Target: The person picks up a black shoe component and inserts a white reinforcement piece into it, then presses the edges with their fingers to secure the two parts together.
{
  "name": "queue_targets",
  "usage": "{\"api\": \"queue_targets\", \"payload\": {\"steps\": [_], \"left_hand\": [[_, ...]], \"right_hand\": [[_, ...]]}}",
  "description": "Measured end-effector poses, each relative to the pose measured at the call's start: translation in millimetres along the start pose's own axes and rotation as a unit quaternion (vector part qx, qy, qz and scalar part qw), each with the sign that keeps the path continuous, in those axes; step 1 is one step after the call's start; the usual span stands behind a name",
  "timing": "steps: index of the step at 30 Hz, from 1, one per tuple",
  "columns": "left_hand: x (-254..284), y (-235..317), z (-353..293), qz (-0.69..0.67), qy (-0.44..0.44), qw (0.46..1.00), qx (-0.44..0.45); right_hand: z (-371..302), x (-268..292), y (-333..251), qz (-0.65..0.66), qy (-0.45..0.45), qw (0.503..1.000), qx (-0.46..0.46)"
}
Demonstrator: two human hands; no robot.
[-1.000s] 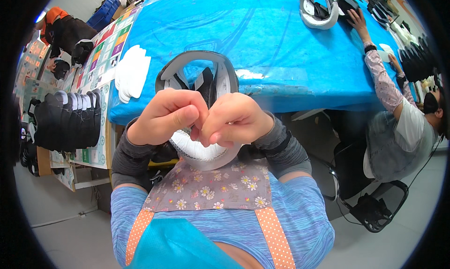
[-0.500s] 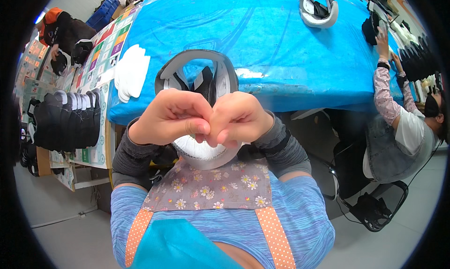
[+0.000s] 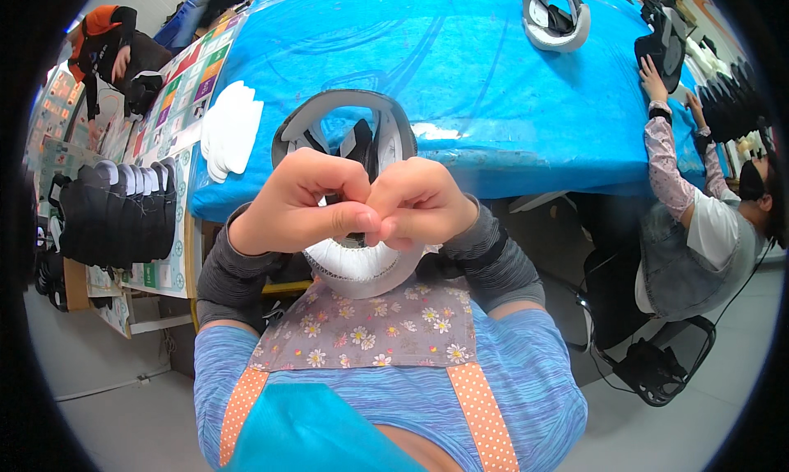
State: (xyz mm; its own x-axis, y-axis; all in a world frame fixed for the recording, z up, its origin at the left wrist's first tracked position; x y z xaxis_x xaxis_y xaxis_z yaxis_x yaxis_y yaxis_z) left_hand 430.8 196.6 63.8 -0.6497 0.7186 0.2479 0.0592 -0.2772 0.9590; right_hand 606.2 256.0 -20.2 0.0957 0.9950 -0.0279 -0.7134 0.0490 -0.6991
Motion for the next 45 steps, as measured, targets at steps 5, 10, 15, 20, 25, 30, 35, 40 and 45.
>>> {"api": "queue_targets", "payload": {"steps": [5,10,15,20,25,30,35,40,45], "left_hand": [[0,5,0,-0.101,-0.023,0.994,0.048],[2,-5,-12,-0.041,-0.017,0.998,0.037],[9,-9,-31,-0.061,0.097,0.991,0.072],[18,-29,-90,-0.042,0.256,0.966,-0.008],[19,-61,-153,0.052,0.479,0.876,-0.005],[25,-117,-265,0.173,0.457,0.794,0.362],[2,-102,-231,0.258,0.462,0.756,0.385],[32,-87,-168,0.282,0.465,0.817,0.193],[55,-81,-76,0.401,0.370,0.819,0.179]], "right_hand": [[0,0,4,0.055,-0.018,0.998,0.024],[1,1,1,0.029,-0.015,0.999,0.006],[0,6,-5,0.017,-0.013,0.999,0.039],[-13,13,-16,-0.041,0.038,0.997,0.048],[-46,21,-29,-0.052,0.100,0.992,0.058],[-107,48,-63,-0.204,0.072,0.966,-0.143],[-118,36,-58,-0.576,0.171,0.657,-0.456],[-55,46,-58,-0.457,0.203,0.773,-0.389],[9,59,-18,-0.557,0.183,0.770,-0.253]]}}
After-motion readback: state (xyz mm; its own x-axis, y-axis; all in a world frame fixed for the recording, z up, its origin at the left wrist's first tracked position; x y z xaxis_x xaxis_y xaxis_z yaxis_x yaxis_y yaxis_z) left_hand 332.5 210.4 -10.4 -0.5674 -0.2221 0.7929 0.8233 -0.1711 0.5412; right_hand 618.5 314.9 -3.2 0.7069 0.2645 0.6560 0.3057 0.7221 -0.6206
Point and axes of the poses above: each hand's wrist, its own z-axis towards the middle knuckle, its own x-axis out of the back of the hand, y = z × x, the point moved 1 cm from there along z, towards the middle knuckle, and after that the axes turned 14 degrees about -y, right-handed, at the moved point
